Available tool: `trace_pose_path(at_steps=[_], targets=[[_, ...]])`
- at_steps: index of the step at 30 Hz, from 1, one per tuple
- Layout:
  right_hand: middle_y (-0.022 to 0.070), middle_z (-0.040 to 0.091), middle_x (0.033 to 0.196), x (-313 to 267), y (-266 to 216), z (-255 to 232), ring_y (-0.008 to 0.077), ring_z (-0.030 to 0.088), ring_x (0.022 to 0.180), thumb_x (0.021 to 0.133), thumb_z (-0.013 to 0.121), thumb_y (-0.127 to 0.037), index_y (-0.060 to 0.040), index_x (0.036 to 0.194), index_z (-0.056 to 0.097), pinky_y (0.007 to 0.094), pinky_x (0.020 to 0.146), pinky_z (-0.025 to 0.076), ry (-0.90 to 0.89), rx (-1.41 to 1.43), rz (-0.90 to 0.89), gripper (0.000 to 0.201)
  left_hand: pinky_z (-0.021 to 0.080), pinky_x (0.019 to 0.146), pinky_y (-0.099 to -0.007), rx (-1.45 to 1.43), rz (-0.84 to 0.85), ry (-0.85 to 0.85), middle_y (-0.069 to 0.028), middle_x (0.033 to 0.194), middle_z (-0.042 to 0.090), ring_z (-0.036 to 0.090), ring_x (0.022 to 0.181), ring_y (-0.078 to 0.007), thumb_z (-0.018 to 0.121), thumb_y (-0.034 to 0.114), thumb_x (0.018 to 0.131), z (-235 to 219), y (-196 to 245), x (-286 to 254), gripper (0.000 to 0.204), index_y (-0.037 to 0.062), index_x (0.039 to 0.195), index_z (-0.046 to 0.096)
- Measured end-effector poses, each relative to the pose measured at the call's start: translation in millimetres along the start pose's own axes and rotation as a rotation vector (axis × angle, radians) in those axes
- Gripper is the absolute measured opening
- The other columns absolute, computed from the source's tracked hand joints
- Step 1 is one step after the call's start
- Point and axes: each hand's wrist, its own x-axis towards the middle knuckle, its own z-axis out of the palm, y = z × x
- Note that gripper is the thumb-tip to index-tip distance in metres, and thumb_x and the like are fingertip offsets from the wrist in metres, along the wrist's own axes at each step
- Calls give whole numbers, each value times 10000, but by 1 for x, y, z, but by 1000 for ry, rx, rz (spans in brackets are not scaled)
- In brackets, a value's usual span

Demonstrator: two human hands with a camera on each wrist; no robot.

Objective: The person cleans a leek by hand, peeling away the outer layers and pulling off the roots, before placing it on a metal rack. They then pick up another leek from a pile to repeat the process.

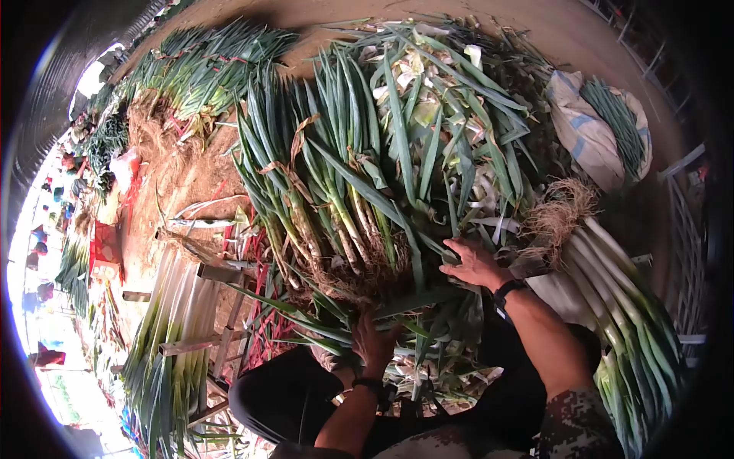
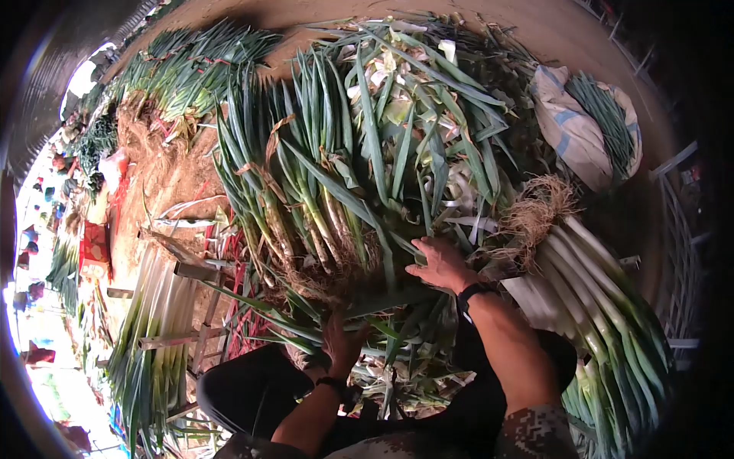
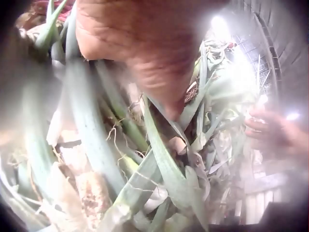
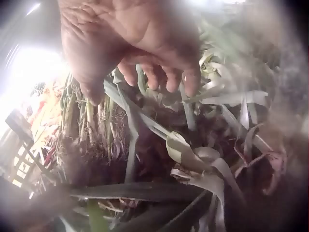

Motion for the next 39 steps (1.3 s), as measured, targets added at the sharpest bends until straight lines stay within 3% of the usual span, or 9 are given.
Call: trace_pose_path(at_steps=[6,10,13,17,24,29,34,37,39], targets=[[223,493,1448,46,26,64,407,499,1286,785,719,-560,-50,1477,418,488,1086,394,39,-11,122,911,314,1115,-516,-80,-835,-229,-280,1403,462,398,1346,-393,808,634,707,41,-64,-37,1096,61,1515,338],[259,357,1543,52,33,73,424,363,1412,778,668,-679,-44,1552,276,495,1175,285,-154,5,261,1075,429,1067,-470,-45,-453,-536,-183,1432,503,476,1315,-350,835,495,766,148,-214,-75,1228,92,1596,24],[268,212,1610,23,54,122,356,215,1506,716,641,-813,73,1544,175,403,1225,216,-480,364,344,1300,480,981,-391,-738,-724,-477,-121,1302,609,562,1196,-256,719,639,806,132,-158,-53,980,52,1492,341],[227,538,1412,-24,3,136,344,518,1311,654,683,-828,38,1416,467,420,1114,394,-788,282,284,1173,472,1030,-369,-1465,-783,-744,-65,1335,602,568,1208,-195,539,371,1027,106,-110,-38,434,100,1366,561],[74,697,1178,-79,-37,163,196,640,1063,760,758,-605,-30,1216,648,359,969,485,-685,810,-116,742,497,977,-375,-1553,-711,-662,-55,1194,647,606,1105,-201,486,402,1028,89,-74,-39,445,64,1295,597],[137,686,1206,-83,-48,133,248,644,1109,828,734,-446,-64,1272,620,386,966,489,-361,436,-311,597,493,987,-402,-1693,-378,-886,-52,1177,656,615,1095,-214,474,437,1020,41,-33,-20,494,47,1300,588],[191,663,1236,-97,-42,88,293,645,1123,793,753,-419,-64,1343,558,403,990,480,-312,134,-66,683,450,1034,-374,-1409,15,-1096,-81,1304,623,583,1181,-204,501,439,1011,21,5,-2,541,49,1383,550],[231,697,1095,-98,-6,106,358,686,981,722,772,-503,-26,1191,655,431,890,526,-74,134,-64,679,440,1013,-343,-624,98,-955,-75,1272,643,578,1154,-191,598,429,970,-92,80,-7,533,68,1362,589],[252,708,1005,-101,-23,86,375,700,909,686,782,-521,9,1103,687,440,833,547,-62,77,40,681,457,974,-349,-740,148,-942,-60,1232,666,595,1107,-187,685,348,926,-113,70,7,499,79,1339,614]])
